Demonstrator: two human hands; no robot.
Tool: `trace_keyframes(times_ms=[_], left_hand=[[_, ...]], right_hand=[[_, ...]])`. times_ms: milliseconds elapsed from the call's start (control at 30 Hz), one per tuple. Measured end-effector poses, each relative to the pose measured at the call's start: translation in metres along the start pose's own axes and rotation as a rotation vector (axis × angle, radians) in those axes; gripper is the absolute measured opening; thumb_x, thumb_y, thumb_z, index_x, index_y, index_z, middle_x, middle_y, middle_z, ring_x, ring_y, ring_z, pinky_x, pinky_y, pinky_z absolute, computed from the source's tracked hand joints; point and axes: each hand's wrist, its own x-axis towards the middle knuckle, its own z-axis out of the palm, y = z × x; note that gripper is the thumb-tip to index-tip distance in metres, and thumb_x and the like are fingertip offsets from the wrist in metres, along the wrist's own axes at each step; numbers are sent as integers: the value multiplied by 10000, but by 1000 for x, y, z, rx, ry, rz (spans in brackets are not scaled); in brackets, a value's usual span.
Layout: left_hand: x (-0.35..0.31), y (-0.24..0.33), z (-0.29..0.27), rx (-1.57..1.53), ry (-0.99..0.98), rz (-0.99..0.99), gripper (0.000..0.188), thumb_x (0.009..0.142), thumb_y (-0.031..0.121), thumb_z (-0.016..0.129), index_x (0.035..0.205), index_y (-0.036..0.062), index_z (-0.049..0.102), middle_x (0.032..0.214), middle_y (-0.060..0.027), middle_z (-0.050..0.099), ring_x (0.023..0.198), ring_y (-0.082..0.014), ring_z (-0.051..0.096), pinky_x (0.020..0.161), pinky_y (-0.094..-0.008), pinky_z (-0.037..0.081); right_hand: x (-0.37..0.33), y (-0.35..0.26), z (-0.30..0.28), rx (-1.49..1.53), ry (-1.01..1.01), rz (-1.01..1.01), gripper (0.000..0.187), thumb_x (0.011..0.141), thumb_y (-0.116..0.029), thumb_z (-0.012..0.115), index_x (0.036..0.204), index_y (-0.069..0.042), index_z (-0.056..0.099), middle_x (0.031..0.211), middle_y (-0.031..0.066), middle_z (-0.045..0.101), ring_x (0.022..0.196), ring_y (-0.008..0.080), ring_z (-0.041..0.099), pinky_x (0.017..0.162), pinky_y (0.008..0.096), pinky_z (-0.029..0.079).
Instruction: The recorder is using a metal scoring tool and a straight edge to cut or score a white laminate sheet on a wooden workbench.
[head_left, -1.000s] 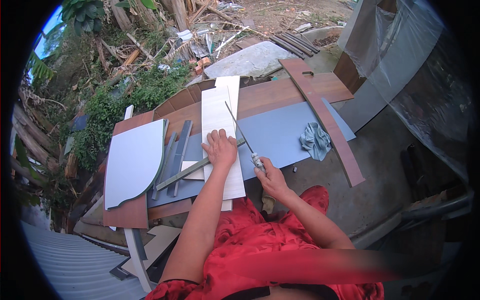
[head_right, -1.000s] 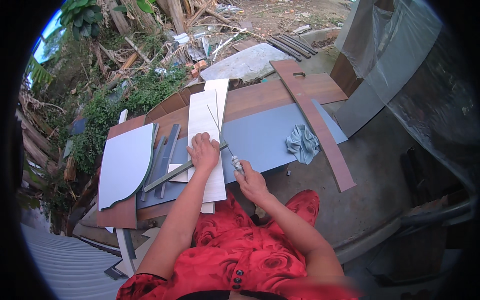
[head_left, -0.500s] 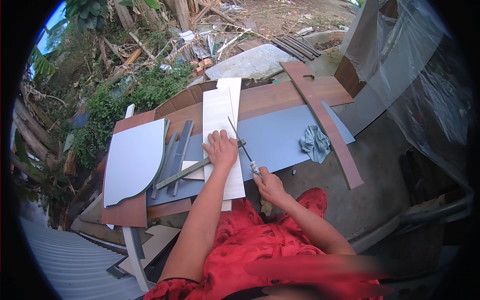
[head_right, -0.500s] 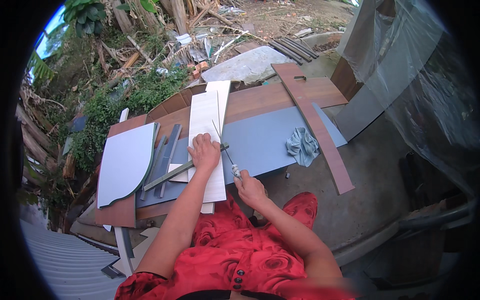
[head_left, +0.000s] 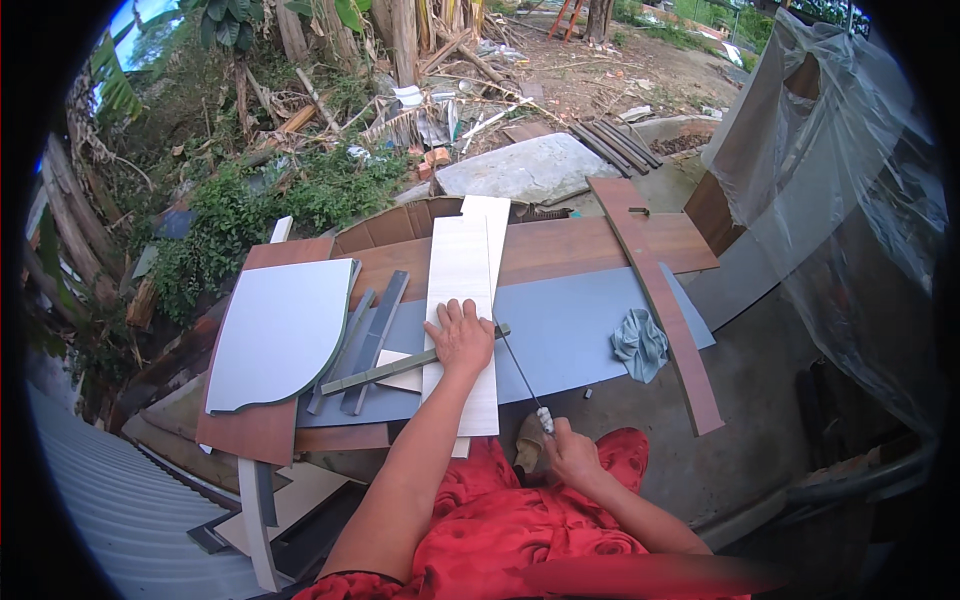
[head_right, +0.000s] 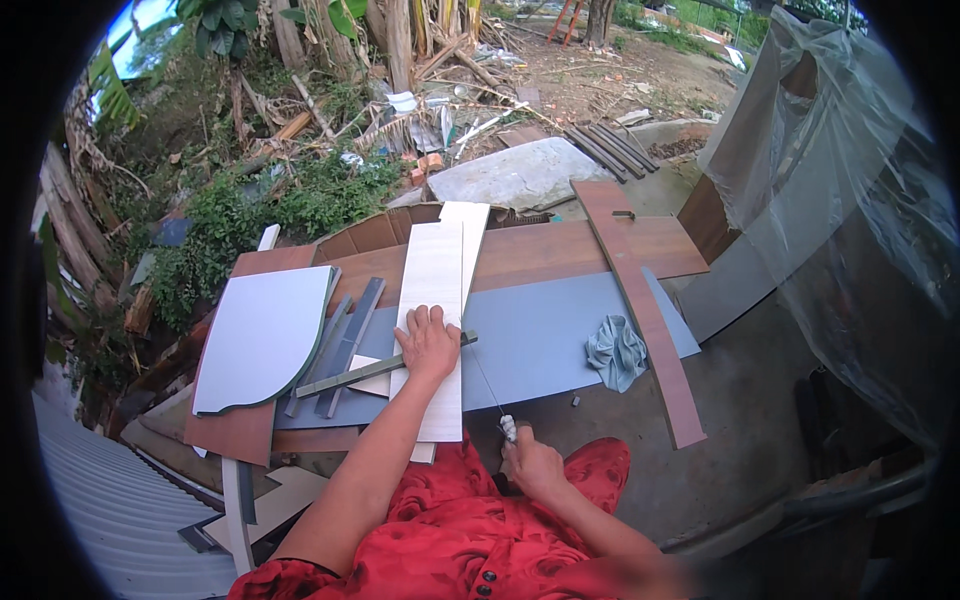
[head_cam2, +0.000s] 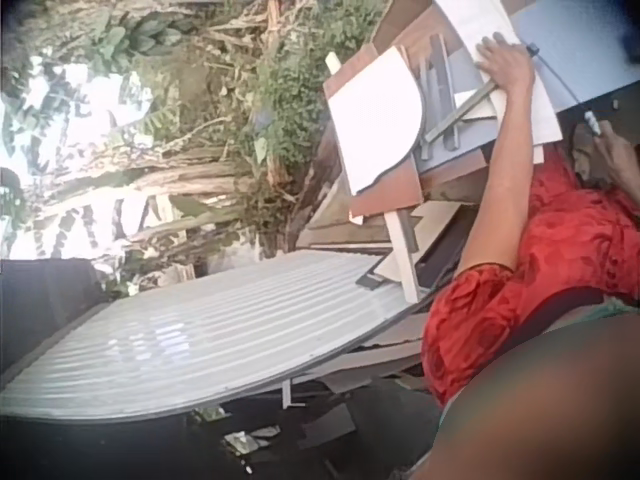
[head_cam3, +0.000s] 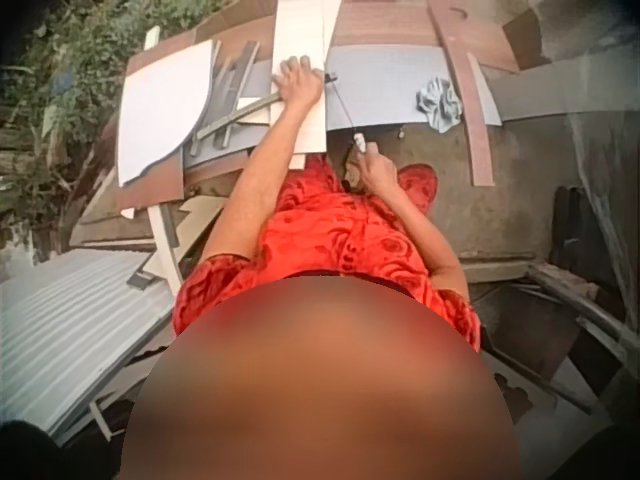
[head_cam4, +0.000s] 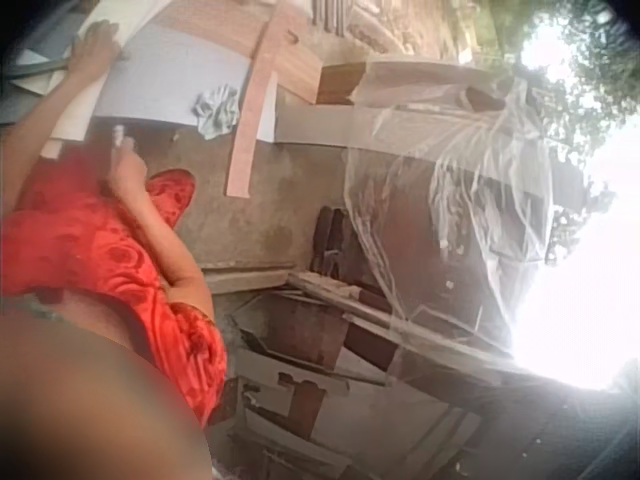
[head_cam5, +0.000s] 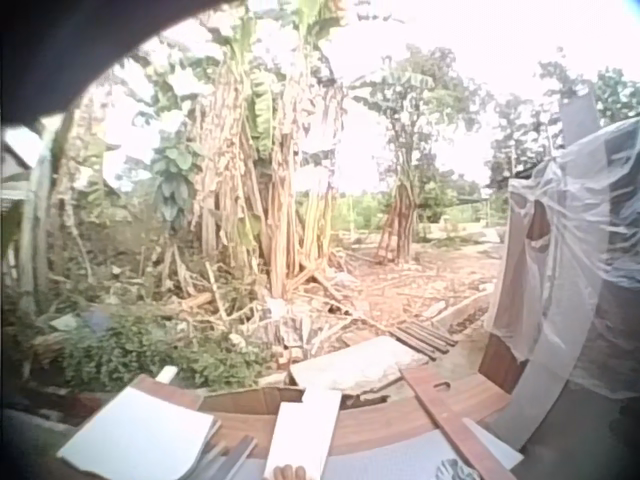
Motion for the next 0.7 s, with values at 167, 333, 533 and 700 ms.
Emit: trace_keyframes(times_ms=[167,333,533,700], left_hand=[[2,7,-9,-23,-56,9,314,815,253,525,1046,40,520,1172,-132,470,1195,-317,391,979,-626,268],[1,6,-4,-18,36,32,301,821,266,525,1012,34,547,1112,-126,491,1151,-317,415,971,-612,284],[-1,13,-15,-23,-66,-25,292,858,330,514,844,71,649,1044,-110,544,1044,-272,490,851,-488,390],[1,4,-5,-51,-29,1,274,872,323,504,809,102,653,897,-96,595,868,-274,569,759,-432,430]], right_hand=[[13,-4,-2,3,24,11,268,923,-289,468,967,-30,416,750,263,615,729,471,597,663,570,443],[90,-20,8,-24,80,-21,276,924,-282,467,957,-12,421,737,268,609,728,472,595,661,567,445],[82,-12,14,19,90,-25,285,924,-286,469,968,-9,420,728,268,609,728,485,592,668,577,441],[5,4,14,16,43,6,279,913,-281,490,963,-19,408,726,267,598,706,482,579,631,567,426]])
